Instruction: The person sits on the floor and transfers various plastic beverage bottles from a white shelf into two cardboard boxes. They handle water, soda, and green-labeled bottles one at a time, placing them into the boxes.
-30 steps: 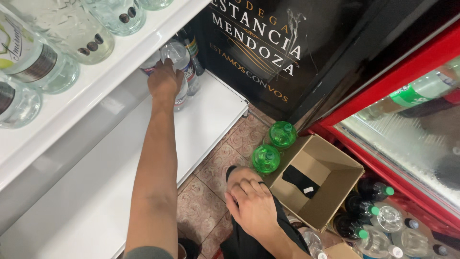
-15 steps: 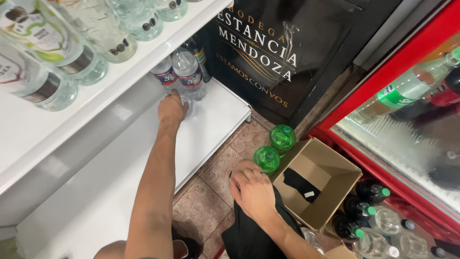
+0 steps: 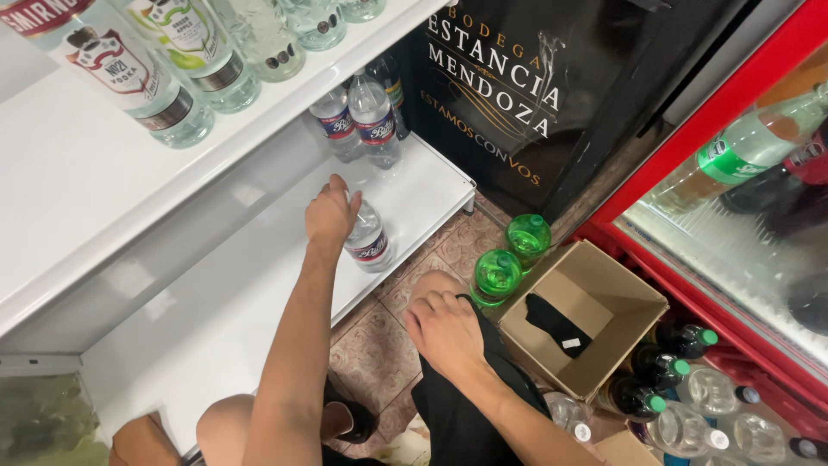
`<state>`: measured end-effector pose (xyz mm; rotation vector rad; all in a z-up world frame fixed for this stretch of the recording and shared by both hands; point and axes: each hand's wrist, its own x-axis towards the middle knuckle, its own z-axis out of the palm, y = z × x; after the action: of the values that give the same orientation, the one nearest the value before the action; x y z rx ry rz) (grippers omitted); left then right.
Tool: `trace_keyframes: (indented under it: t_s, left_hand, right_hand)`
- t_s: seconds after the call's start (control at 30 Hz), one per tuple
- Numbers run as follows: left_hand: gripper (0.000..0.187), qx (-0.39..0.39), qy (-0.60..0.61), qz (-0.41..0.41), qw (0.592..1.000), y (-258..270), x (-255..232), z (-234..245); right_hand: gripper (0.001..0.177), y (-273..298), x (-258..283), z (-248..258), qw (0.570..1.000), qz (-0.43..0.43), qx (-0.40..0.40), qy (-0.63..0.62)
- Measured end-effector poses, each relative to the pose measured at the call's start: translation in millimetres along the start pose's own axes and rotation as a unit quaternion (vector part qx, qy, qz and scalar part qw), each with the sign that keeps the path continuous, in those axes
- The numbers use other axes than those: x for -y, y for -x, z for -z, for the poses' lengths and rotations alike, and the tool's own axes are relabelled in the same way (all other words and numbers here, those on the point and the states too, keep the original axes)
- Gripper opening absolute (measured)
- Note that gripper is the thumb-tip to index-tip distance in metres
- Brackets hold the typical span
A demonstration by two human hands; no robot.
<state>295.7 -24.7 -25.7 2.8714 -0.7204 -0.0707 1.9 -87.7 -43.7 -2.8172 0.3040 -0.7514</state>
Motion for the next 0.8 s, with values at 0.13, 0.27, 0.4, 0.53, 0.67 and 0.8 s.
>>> trace_keyframes:
  t_s: [0.13, 0.27, 0.4, 0.53, 0.67, 0.8]
  left_hand:
    - [0.042, 0.006, 0.007, -0.011, 1.0, 17.2, -0.7, 7.6]
    - [0.028, -0.027, 0.005, -0.035, 0.999, 16.6, -8.1, -6.7]
    - [0.023, -0.046, 0.004, -0.09, 0.995, 27.2, -35.1, -10.4]
    - [0.02, -0.06, 0.072, -0.144, 0.985, 49.0, -65.4, 19.2]
    - [0.019, -0.077, 0.153, -0.202, 0.964, 83.7, -98.0, 54.3]
    - [0.018, -0.072, 0.204, -0.253, 0.943, 138.3, -156.2, 110.6]
  right_hand:
    - [0.02, -2.8, 2.5, -2.4, 1.0, 0.023, -0.014, 0.007]
    - [0.019, -8.3, 4.4, 0.5, 0.999, 0.024, -0.004, -0.039]
    - [0.023, 3.8, 4.1, 8.6, 0.993, 0.004, -0.01, -0.119]
    - [0.027, 7.6, -20.9, 19.9, 0.926, -0.164, 0.031, -0.34]
    - [0.085, -38.3, -33.8, 111.9, 0.923, -0.169, 0.104, -0.328]
    - [0.108, -59.8, -52.9, 161.5, 0.954, -0.106, 0.086, -0.267]
